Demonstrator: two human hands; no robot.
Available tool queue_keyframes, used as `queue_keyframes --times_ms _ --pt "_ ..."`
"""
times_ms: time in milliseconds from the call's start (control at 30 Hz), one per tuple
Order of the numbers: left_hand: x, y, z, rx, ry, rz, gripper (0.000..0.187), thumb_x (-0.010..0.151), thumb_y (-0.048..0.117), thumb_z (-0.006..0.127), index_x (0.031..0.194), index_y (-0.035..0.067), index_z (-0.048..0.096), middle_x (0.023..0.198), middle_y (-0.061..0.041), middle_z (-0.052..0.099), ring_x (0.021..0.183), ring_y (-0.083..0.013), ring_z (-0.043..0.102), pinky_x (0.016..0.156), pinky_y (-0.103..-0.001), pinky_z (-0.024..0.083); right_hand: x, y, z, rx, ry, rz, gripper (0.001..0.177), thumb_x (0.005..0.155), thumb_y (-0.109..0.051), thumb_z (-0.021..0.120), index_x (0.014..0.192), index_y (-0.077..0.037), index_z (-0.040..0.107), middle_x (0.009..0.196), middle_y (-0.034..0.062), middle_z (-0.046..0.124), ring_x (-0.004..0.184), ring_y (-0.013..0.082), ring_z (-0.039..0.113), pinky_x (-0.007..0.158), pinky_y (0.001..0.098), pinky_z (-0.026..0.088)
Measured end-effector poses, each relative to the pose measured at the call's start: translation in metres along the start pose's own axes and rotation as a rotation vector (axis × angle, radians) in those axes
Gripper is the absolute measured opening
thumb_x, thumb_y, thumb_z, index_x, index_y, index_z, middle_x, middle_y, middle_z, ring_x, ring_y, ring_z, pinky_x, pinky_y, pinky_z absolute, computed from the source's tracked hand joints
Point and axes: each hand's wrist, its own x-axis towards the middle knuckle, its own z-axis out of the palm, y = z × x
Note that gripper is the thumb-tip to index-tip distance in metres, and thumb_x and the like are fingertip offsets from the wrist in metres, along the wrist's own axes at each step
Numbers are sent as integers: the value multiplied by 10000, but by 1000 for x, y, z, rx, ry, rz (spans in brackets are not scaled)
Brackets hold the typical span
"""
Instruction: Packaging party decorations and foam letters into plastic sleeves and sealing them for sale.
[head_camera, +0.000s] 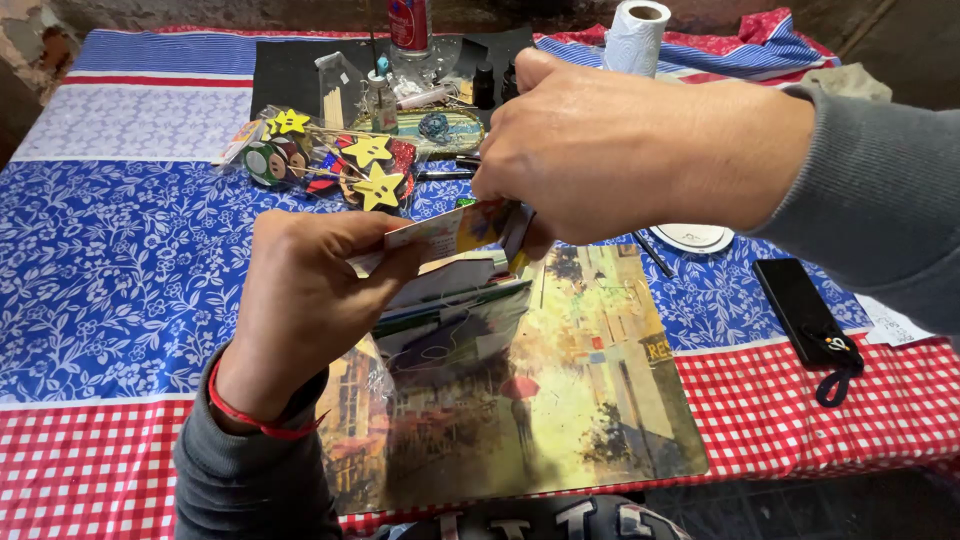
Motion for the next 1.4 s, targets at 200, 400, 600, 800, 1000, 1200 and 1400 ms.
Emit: queue_keyframes --times_ms 200,400,600,800,1000,1200,1400 --pt "1 2 1 16 5 4 146 852 99 812 983 37 791 709 -113 741 570 -78 724 493 -245 515 0 4 15 -52 244 -145 286 645 -182 795 929 -153 789 853 43 700 824 236 651 765 404 390" --pt "-1 3 3 -13 -16 -11 147 856 85 798 997 42 790 720 -109 749 571 -88 725 505 -247 527 0 5 25 -54 255 -176 158 686 -190 772 839 -152 761 775 19 668 862 213 641 776 392 394" --pt "-2 2 5 -23 -12 18 126 881 89 784 1002 56 783 751 -96 757 584 -89 731 508 -242 538 2 4 37 -125 332 -210 211 622 -188 756 828 -151 732 793 0 649 826 205 634 731 386 405" --pt "-3 8 8 84 -31 47 138 838 62 781 971 89 801 722 -135 721 559 -204 727 497 -306 505 5 7 59 -182 439 -219 93 603 -169 736 665 -130 679 737 8 627 801 205 626 799 377 437" --pt "-6 13 5 126 -106 12 163 824 100 786 985 115 802 739 -126 736 584 -234 740 516 -326 533 4 0 58 -166 427 -193 104 539 -187 728 565 -116 656 671 20 614 747 219 623 797 372 444" --pt "13 35 -15 214 -358 52 605 713 454 899 1086 20 702 806 -166 724 633 -311 696 594 -396 532 -3 -2 48 -277 425 -184 75 611 -179 710 568 -131 672 687 10 627 770 191 625 830 355 446" --pt "82 61 9 577 -1005 -27 834 635 726 806 911 -54 703 797 -234 719 762 -350 712 715 -433 571 -6 2 55 -174 474 -198 96 615 -160 723 534 -155 670 691 -1 646 777 190 628 797 372 428"
